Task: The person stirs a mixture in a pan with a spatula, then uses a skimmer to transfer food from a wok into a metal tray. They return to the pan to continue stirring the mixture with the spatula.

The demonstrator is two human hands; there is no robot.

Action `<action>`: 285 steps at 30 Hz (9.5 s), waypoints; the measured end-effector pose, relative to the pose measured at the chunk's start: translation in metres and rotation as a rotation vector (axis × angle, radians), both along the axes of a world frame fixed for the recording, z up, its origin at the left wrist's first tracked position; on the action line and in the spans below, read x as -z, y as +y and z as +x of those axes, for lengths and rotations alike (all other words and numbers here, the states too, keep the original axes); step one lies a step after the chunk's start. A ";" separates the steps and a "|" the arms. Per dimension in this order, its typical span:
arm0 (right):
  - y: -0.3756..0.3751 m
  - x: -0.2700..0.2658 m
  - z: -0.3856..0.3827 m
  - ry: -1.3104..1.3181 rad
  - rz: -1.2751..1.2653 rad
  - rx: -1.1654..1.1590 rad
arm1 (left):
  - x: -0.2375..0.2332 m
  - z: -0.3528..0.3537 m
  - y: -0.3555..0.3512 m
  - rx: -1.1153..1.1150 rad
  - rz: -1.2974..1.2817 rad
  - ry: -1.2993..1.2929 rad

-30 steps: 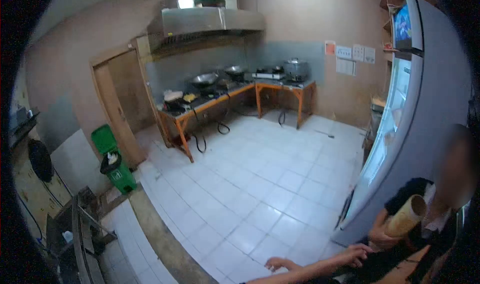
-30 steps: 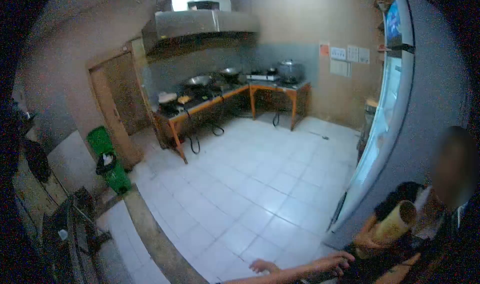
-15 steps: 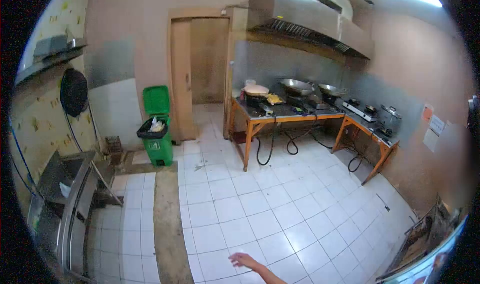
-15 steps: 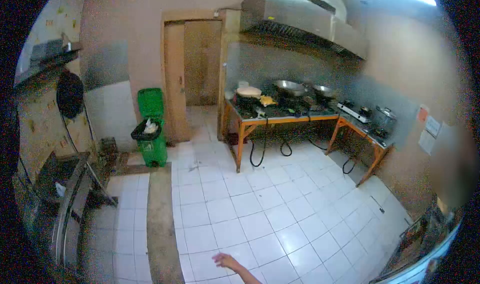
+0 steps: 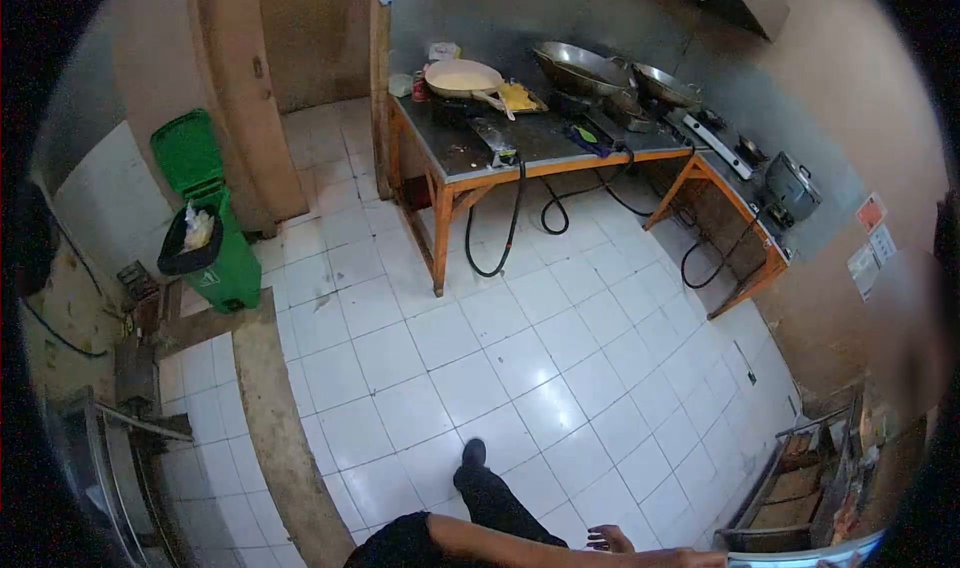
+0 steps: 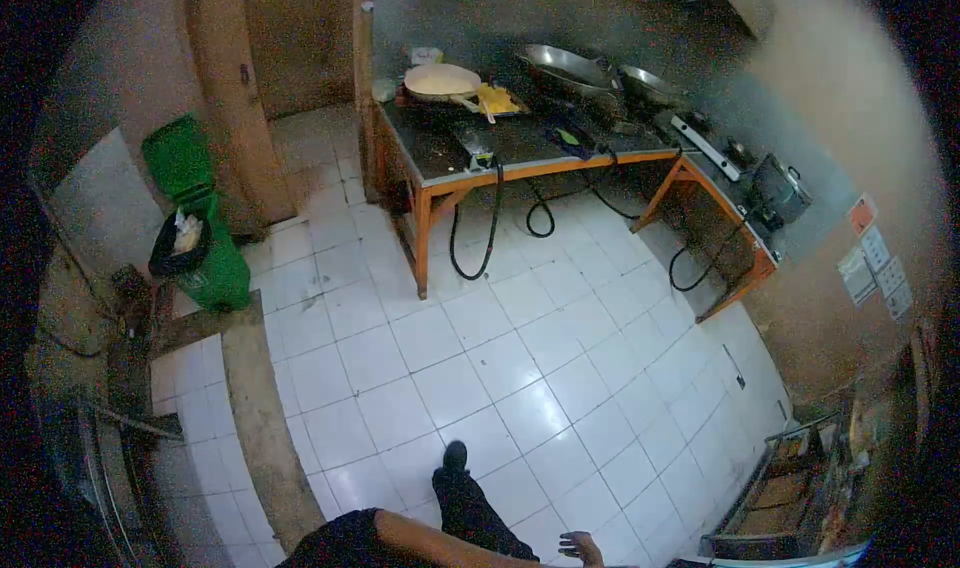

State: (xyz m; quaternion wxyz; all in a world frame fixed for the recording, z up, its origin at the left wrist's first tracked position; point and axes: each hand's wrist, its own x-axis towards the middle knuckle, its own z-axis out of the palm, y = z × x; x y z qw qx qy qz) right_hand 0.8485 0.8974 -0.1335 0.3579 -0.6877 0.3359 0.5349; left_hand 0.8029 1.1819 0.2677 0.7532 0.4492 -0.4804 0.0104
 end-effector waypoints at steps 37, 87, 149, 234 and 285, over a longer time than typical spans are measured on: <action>0.993 -0.228 1.107 -1.306 0.421 -0.625 | 0.161 0.761 0.725 -0.652 -0.965 1.321; 1.071 -0.488 0.835 -1.277 0.066 -1.512 | 0.171 0.758 0.691 -0.588 -1.169 1.282; 1.012 -0.496 0.833 -1.234 0.145 -1.901 | 0.161 0.745 0.687 -0.637 -1.182 1.191; 1.129 -0.354 0.866 -1.883 0.027 -1.323 | 0.163 0.749 0.688 -0.744 -1.090 1.290; 1.082 -0.346 0.810 -1.538 0.107 -1.359 | 0.163 0.747 0.688 -0.614 -1.172 1.294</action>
